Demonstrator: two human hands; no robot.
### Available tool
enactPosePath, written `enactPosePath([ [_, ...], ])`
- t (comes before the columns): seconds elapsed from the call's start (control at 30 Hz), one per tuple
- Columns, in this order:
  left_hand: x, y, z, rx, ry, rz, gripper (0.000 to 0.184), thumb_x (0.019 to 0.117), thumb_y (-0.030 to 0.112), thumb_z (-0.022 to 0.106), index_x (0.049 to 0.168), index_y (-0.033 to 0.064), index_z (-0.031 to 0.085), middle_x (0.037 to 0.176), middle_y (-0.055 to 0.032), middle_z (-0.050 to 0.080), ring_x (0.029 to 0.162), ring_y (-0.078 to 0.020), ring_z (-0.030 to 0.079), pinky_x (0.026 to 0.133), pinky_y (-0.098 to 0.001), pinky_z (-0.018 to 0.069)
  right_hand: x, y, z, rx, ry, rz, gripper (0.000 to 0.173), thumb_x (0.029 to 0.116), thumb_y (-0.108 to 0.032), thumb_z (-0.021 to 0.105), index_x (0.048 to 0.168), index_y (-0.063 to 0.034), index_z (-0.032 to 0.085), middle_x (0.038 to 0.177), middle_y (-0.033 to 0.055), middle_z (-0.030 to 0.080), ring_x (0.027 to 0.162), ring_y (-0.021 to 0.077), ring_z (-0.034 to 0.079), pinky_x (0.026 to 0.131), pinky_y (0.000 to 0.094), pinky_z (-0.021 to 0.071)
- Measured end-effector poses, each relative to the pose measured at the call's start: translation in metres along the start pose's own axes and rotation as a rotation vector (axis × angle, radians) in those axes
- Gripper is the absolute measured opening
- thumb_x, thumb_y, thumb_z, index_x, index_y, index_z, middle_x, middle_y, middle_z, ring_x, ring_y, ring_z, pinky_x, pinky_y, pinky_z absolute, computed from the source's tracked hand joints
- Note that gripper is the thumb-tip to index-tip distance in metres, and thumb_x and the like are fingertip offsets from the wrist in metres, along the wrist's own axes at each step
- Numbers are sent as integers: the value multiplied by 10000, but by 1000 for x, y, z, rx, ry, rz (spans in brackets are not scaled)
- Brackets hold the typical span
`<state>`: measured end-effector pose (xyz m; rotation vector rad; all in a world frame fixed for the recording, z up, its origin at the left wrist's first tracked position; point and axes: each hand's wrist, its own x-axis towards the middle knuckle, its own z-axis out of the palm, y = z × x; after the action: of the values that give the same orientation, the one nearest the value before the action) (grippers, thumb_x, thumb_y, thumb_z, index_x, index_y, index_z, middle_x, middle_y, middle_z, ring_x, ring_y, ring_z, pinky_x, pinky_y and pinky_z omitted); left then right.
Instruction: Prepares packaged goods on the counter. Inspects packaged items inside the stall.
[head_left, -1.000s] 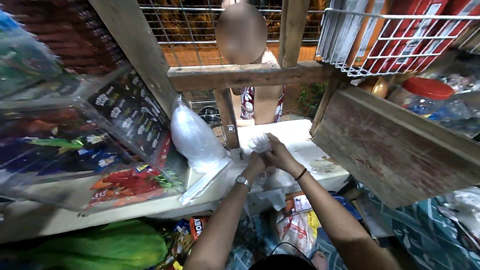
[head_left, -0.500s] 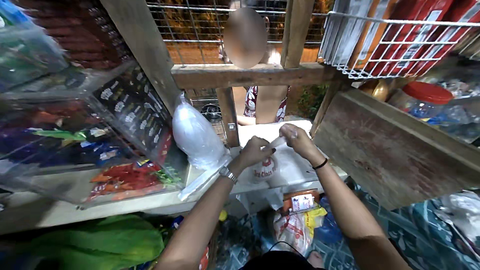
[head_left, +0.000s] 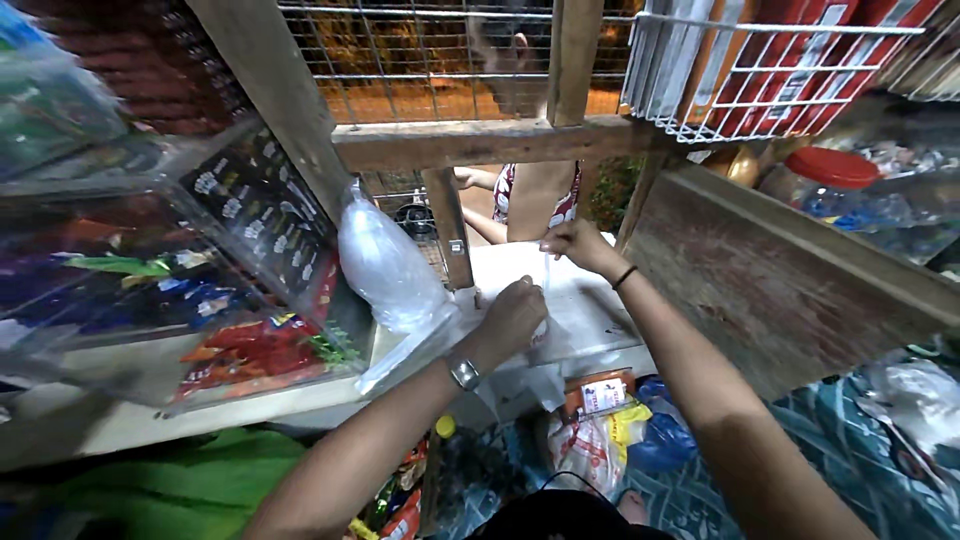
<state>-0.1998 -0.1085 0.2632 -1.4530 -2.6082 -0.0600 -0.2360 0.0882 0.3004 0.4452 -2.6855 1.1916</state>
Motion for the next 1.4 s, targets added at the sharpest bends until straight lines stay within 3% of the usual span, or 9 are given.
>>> enactPosePath([
  [0.23, -5, 3, -10, 73, 2, 118, 127, 932, -56, 598, 908, -102, 714, 942, -252, 712, 1051, -434, 663, 1051, -527, 440, -1, -62, 20, -236, -194, -451, 138, 948, 5, 643, 969, 50, 772, 970, 193, 741, 944, 293, 709, 927, 448, 533],
  [0.37, 10, -10, -35, -243, -158, -245, 100, 902, 75, 694, 873, 6, 760, 884, -184, 713, 940, -379, 674, 852, -580, 508, -61, -42, 38, -48, 262, -81, 248, 1057, -199, 570, 1036, 13, 698, 824, 126, 702, 660, 211, 683, 650, 403, 600],
  [0.53, 29, -27, -41, -412, -275, -409, 185, 916, 150, 738, 816, -6, 745, 795, -146, 705, 776, -288, 674, 752, -520, 530, -98, -30, 104, 760, -125, 337, 435, 1137, -233, 306, 1290, 84, 562, 1107, 108, 710, 957, 136, 714, 890, 313, 596],
  [0.7, 34, -11, -50, -360, -294, -524, 181, 888, 137, 748, 818, -26, 714, 861, -207, 683, 853, -365, 664, 755, -568, 518, -76, -47, 141, 1605, 86, 536, 338, 1139, -230, 261, 1220, 1, 493, 1013, 125, 650, 921, 211, 700, 846, 359, 605],
  [0.83, 19, -23, -43, -562, -183, -510, 170, 944, 139, 718, 910, -25, 754, 859, -197, 692, 813, -328, 644, 765, -545, 497, -78, -50, 133, 1365, 164, 503, 293, 1134, -197, 286, 994, -77, 514, 694, -30, 519, 573, 64, 538, 576, 203, 504],
  [0.97, -6, -44, 6, -1005, 146, -434, 136, 963, 115, 696, 918, 6, 763, 860, -84, 711, 750, -117, 607, 717, -348, 509, -88, -24, 108, 1071, 48, 415, 325, 1126, -185, 297, 992, -62, 565, 740, -40, 559, 608, 40, 530, 560, 188, 458],
  [1.13, -17, -40, 51, -1439, 415, -436, 243, 1046, 133, 560, 1093, -18, 744, 1133, -93, 731, 1113, -147, 644, 1025, -356, 484, -77, 1, 89, 1228, 84, 576, 275, 1104, -147, 362, 920, -76, 553, 667, -44, 533, 518, 4, 492, 488, 131, 426],
  [1.27, -27, -33, 53, -963, 409, -308, 282, 1002, 133, 567, 1146, -29, 748, 1245, -144, 721, 1396, -327, 508, 1250, -546, 197, -69, 1, 73, 837, 15, 512, 292, 1110, -155, 368, 947, -47, 585, 653, -65, 507, 516, 7, 460, 484, 153, 381],
  [1.4, -30, -13, 40, -502, 285, -274, 357, 983, 199, 557, 1264, 52, 722, 1404, -96, 644, 1524, -490, 213, 1140, -773, -34, -61, -6, 62, 364, -95, 371, 333, 1097, -168, 408, 1014, 40, 654, 686, -21, 519, 556, 34, 455, 545, 206, 394],
])
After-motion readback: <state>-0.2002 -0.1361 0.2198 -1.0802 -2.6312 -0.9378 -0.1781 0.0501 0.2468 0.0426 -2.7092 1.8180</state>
